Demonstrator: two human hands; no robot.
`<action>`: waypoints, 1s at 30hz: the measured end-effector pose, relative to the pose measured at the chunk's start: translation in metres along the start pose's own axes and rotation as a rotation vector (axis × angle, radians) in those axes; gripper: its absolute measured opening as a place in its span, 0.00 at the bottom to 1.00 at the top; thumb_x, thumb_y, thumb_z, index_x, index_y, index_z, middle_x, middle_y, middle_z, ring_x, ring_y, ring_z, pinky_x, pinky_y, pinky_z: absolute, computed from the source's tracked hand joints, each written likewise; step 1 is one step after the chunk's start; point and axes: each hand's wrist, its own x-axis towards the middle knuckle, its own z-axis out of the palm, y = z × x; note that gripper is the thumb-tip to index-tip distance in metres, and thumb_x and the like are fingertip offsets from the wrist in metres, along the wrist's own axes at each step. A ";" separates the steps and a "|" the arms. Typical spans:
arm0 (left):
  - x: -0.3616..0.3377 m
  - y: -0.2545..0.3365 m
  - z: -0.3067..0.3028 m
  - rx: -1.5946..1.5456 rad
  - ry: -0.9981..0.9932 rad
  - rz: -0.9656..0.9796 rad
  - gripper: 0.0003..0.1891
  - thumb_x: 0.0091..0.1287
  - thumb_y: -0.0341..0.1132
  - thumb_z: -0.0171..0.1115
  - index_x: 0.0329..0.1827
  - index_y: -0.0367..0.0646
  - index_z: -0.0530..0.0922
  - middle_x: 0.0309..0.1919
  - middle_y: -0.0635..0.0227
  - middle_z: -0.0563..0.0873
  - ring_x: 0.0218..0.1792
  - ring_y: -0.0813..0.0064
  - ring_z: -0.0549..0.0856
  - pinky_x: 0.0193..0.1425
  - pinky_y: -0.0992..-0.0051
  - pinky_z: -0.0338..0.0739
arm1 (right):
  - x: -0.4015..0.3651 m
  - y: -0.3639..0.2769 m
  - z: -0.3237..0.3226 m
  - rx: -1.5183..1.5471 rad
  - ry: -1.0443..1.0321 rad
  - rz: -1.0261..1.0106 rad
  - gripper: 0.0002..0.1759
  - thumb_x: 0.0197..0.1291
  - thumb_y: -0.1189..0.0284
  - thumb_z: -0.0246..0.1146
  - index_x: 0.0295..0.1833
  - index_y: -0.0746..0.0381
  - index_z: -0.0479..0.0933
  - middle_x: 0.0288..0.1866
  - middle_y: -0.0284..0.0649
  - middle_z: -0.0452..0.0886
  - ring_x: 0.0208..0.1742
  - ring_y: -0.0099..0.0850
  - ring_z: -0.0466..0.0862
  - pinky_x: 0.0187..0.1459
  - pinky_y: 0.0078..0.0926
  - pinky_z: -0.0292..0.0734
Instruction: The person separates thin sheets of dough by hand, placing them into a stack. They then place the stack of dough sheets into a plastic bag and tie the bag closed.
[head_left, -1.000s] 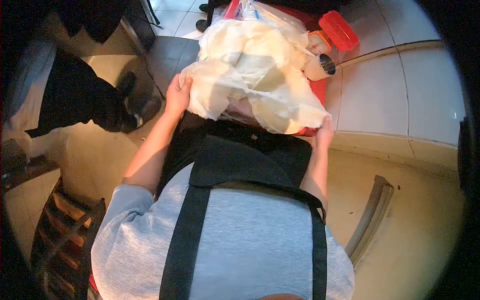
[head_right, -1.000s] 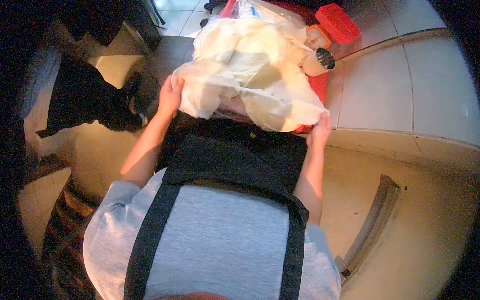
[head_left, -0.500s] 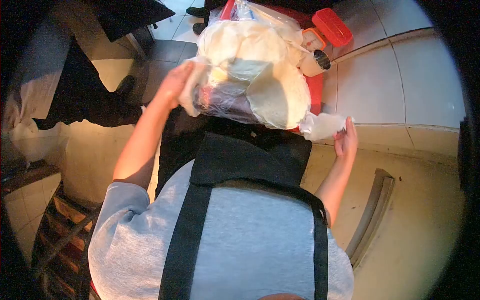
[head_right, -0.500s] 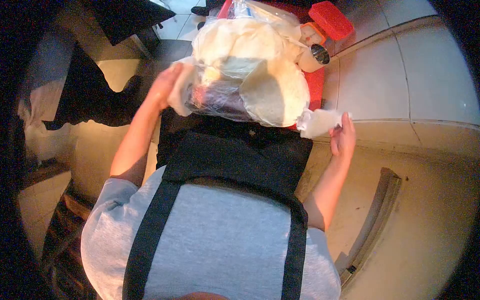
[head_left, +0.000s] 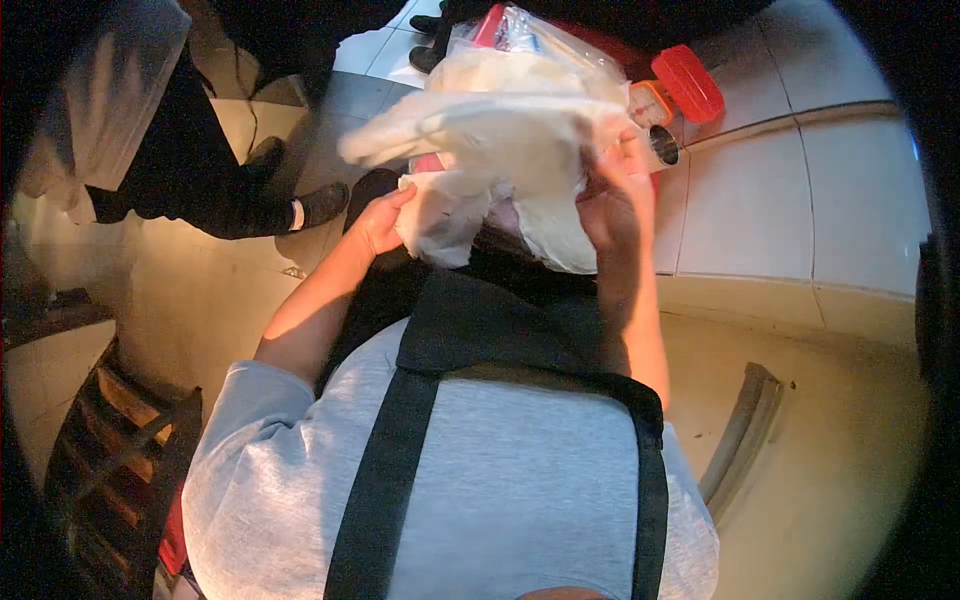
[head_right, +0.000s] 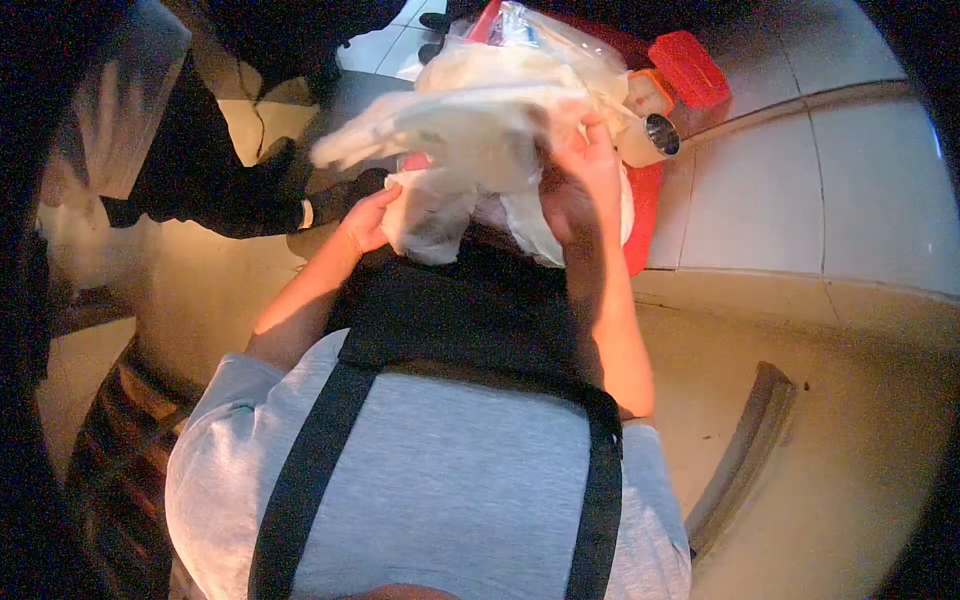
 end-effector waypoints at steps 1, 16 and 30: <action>0.002 -0.001 -0.006 -0.058 -0.066 0.006 0.21 0.70 0.40 0.48 0.62 0.37 0.66 0.53 0.60 0.78 0.54 0.65 0.78 0.61 0.67 0.70 | 0.003 0.013 -0.011 -0.090 0.092 0.073 0.24 0.57 0.81 0.57 0.60 0.60 0.63 0.54 0.40 0.75 0.53 0.28 0.77 0.53 0.25 0.73; -0.002 0.011 0.011 0.028 -0.131 0.038 0.22 0.66 0.41 0.54 0.60 0.41 0.70 0.55 0.60 0.77 0.52 0.66 0.80 0.57 0.64 0.76 | -0.053 0.091 -0.131 -0.605 0.502 0.137 0.15 0.56 0.84 0.55 0.50 0.64 0.70 0.43 0.40 0.79 0.35 0.26 0.79 0.34 0.19 0.76; -0.035 0.014 0.016 -0.377 -0.282 0.089 0.48 0.57 0.65 0.52 0.70 0.36 0.52 0.68 0.57 0.61 0.69 0.60 0.61 0.73 0.59 0.50 | 0.032 0.124 -0.114 -1.770 0.040 -0.232 0.20 0.46 0.71 0.65 0.48 0.57 0.76 0.55 0.47 0.72 0.58 0.40 0.72 0.59 0.33 0.67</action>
